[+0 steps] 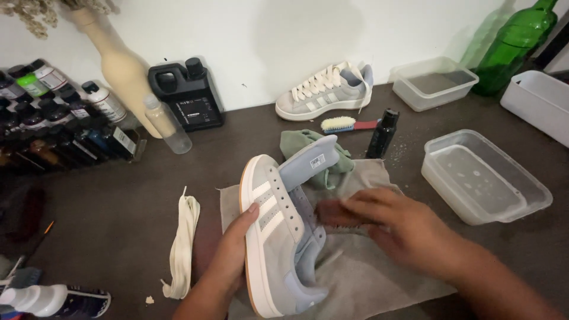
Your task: The person scrubs a grey and white sneaker with a brush, repeatedly dipping the brush into a container of water. The person holds the shoe steady while scrubbing the upper and side panels.
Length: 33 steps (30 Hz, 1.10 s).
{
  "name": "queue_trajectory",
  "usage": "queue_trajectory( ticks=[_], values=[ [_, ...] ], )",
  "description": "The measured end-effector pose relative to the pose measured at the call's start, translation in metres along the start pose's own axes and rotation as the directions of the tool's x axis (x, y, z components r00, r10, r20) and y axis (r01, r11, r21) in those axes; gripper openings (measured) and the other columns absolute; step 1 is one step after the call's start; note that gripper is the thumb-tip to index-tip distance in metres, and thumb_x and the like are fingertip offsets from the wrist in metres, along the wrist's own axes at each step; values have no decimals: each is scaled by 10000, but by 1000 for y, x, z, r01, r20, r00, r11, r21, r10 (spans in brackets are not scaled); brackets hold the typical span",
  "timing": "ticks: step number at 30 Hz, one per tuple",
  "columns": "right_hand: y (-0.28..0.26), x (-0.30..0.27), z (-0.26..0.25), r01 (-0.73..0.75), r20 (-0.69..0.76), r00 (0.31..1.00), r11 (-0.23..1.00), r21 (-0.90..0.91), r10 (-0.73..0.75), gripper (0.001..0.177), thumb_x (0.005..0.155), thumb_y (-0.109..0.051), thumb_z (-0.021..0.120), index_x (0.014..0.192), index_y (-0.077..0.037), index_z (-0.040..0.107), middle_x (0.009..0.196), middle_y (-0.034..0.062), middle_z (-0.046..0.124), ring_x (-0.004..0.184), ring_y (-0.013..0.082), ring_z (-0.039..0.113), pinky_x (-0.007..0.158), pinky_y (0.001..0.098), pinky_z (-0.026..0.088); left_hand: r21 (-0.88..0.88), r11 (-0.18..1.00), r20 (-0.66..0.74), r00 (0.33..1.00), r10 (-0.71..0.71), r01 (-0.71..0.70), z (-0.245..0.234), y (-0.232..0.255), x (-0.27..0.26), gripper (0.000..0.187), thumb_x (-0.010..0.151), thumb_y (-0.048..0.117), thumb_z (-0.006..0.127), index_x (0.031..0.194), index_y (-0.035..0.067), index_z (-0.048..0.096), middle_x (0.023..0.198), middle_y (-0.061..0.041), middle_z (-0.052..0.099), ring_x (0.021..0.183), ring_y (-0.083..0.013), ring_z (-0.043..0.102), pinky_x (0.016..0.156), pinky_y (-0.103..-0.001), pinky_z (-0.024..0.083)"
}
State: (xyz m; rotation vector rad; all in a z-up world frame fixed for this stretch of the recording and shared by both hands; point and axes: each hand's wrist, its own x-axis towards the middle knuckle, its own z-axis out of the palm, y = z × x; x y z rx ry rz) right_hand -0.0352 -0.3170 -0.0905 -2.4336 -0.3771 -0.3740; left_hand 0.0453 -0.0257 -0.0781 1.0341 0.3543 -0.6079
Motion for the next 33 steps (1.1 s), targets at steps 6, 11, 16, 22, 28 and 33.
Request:
queue_trajectory(
  ticks=[6, 11, 16, 22, 28, 33],
  values=[
    [-22, 9, 30, 413, 148, 910, 817, -402, -387, 570, 897, -141, 644, 1453, -263, 663, 1474, 188, 598, 1368, 382, 578, 1052, 482, 495, 29, 999, -20, 1000, 20, -19, -8, -8, 12, 581, 945, 361, 560, 1312, -57, 725, 1192, -273, 773, 1067, -393, 722, 958, -486, 552],
    [-73, 30, 11, 473, 289, 812, 862, 184, -507, 276, 1121, -180, 455, 1210, -65, 689, 1211, 135, 612, 1148, 322, 620, 1025, 410, 454, 153, 982, -25, 993, 117, -111, -14, -9, 19, 524, 963, 312, 570, 1235, -97, 754, 1121, -285, 800, 998, -390, 743, 887, -469, 570],
    [-20, 21, 27, 443, 256, 879, 887, -130, -401, 370, 1058, -215, 555, 1404, -116, 641, 1413, 195, 569, 1299, 376, 564, 1084, 451, 438, 231, 970, -106, 989, 100, -74, -3, -2, 11, 545, 946, 335, 576, 1262, -60, 778, 1155, -234, 818, 1052, -340, 755, 935, -422, 566],
    [1, 14, 27, 478, 291, 843, 878, -24, -452, 390, 1078, -194, 526, 1446, -132, 639, 1499, 261, 536, 1395, 468, 510, 1137, 535, 395, 221, 969, -70, 990, 127, -108, -21, -14, 31, 536, 933, 329, 599, 1246, -71, 771, 1111, -236, 811, 1004, -345, 754, 895, -433, 574],
    [-52, 25, 22, 129, 348, 904, 935, 330, -248, 366, 1097, -341, 444, 1272, -113, 670, 1264, 98, 624, 1200, 272, 590, 1054, 441, 403, 246, 967, -137, 986, 99, -63, -20, -15, 29, 497, 952, 310, 609, 1224, -65, 789, 1094, -223, 816, 993, -320, 747, 894, -413, 564],
    [7, 16, 30, 429, 227, 893, 887, -171, -388, 455, 1052, -203, 546, 1498, -156, 622, 1517, 273, 541, 1425, 470, 502, 1185, 526, 359, 181, 971, -35, 986, 163, -154, -24, -15, 32, 512, 957, 310, 588, 1225, -90, 761, 1093, -256, 810, 969, -354, 754, 870, -452, 583]
  ],
)
